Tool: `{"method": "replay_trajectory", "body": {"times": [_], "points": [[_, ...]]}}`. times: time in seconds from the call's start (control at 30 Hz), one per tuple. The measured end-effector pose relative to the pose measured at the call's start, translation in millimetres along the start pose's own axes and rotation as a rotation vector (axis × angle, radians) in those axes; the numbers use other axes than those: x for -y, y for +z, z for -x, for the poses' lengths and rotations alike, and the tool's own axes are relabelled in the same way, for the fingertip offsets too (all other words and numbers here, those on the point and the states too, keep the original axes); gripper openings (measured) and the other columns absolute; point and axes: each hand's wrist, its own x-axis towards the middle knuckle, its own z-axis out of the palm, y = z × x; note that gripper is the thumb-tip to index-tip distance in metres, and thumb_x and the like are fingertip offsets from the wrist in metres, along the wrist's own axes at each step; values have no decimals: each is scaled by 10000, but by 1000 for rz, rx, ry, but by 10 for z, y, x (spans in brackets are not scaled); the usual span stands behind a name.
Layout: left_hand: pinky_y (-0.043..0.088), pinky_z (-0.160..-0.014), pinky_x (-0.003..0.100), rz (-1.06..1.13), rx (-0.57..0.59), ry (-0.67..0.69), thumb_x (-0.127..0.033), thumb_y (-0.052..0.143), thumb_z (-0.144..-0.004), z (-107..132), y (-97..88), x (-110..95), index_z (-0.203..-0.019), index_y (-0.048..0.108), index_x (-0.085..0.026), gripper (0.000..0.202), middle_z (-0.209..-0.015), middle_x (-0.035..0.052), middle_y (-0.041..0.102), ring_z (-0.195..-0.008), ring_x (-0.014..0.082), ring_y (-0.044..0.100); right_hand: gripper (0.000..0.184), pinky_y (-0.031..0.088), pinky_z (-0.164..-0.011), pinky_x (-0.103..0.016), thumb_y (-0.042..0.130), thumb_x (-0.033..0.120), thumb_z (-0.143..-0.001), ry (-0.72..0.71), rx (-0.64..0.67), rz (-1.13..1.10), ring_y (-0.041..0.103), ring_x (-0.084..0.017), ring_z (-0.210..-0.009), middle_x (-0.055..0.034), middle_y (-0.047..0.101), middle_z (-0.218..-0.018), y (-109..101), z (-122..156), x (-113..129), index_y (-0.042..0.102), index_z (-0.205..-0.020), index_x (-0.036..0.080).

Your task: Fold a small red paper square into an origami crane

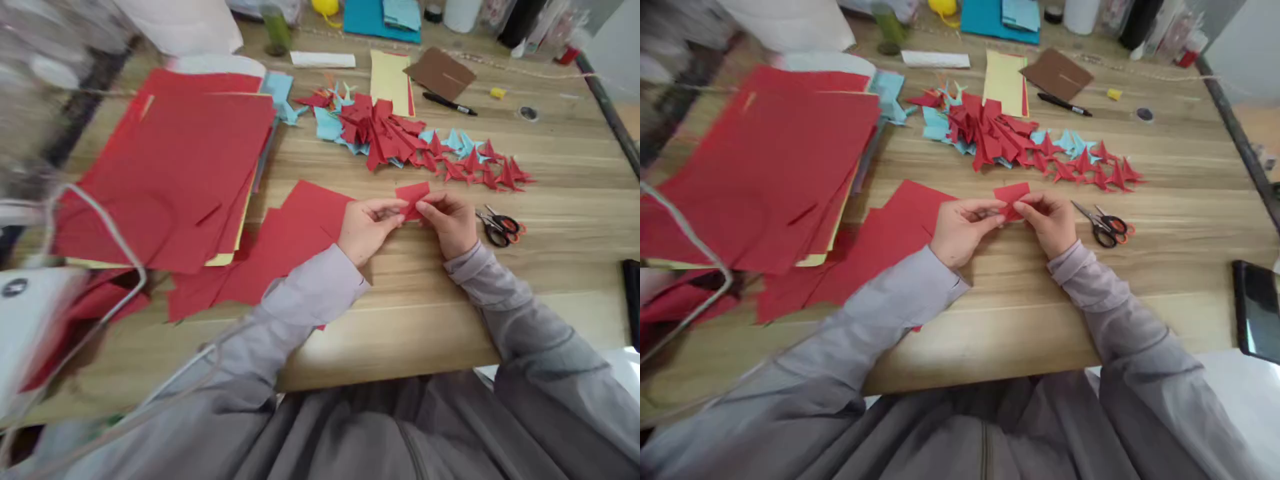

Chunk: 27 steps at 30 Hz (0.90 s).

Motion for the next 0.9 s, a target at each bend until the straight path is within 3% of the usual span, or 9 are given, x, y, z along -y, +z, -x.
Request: {"method": "replay_trajectory", "body": {"times": [0.53, 0.9], "points": [[562, -651, 284, -16, -16, 35, -185, 744, -638, 14, 23, 15, -811, 730, -149, 177, -717, 18, 696, -651, 121, 638, 302, 510, -466, -231, 788, 447, -635, -32, -40, 43, 613, -108, -576, 28, 652, -683, 21, -39, -66, 635, -749, 213], [519, -603, 249, -58, -14, 9, -161, 745, -626, 35, 40, -17, -741, 686, -141, 131, -634, -7, 666, -577, 102, 620, 323, 485, -440, -218, 798, 437, -621, -9, -63, 19, 597, -94, -533, 36, 642, -662, 29, -39, -44, 599, -732, 209]]}}
